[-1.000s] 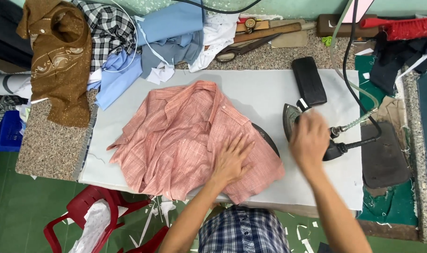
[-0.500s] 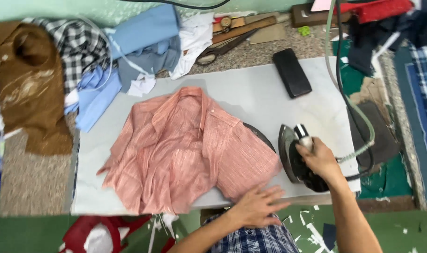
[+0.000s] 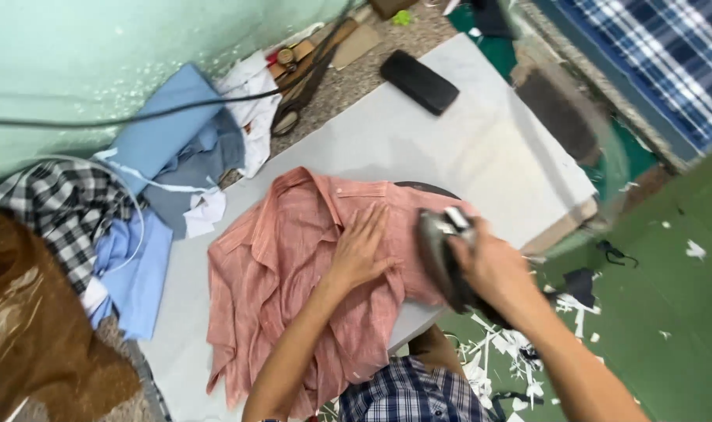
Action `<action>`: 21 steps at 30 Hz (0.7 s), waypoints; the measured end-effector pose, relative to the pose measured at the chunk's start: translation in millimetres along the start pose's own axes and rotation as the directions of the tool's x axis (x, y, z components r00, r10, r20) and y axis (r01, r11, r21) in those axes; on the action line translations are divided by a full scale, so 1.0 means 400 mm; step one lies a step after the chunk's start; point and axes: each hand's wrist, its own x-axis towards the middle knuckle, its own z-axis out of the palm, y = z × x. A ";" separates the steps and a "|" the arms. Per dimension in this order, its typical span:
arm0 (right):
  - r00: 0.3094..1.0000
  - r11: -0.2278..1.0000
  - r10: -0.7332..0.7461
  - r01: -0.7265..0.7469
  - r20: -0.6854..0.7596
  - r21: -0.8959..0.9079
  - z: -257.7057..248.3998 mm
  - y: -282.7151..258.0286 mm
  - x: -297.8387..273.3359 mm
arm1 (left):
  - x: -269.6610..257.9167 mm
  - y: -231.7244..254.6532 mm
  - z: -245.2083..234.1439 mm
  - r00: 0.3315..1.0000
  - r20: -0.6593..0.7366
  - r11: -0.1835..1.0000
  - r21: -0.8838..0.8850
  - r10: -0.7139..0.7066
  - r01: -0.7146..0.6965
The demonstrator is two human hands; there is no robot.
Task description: The person irons a pink shirt on a white ironing board, repeatedly smoothing the sleeves, collar, and body sections with a steam iron. They adjust the shirt's position multiple times to reach different areas.
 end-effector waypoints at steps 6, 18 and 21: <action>1.000 0.994 -0.020 0.020 0.003 -0.103 0.198 -0.006 0.147 | 0.003 -0.027 -0.009 0.963 0.233 0.990 0.050 -0.140 0.132; 0.986 0.986 -0.025 -0.003 -0.165 -0.168 0.177 -0.090 0.269 | -0.008 -0.047 0.017 0.954 0.244 0.973 -0.106 -0.173 0.204; 0.986 0.990 -0.039 0.016 -0.161 -0.140 0.182 -0.086 0.248 | -0.016 -0.055 0.034 0.956 0.238 0.973 -0.109 -0.172 0.202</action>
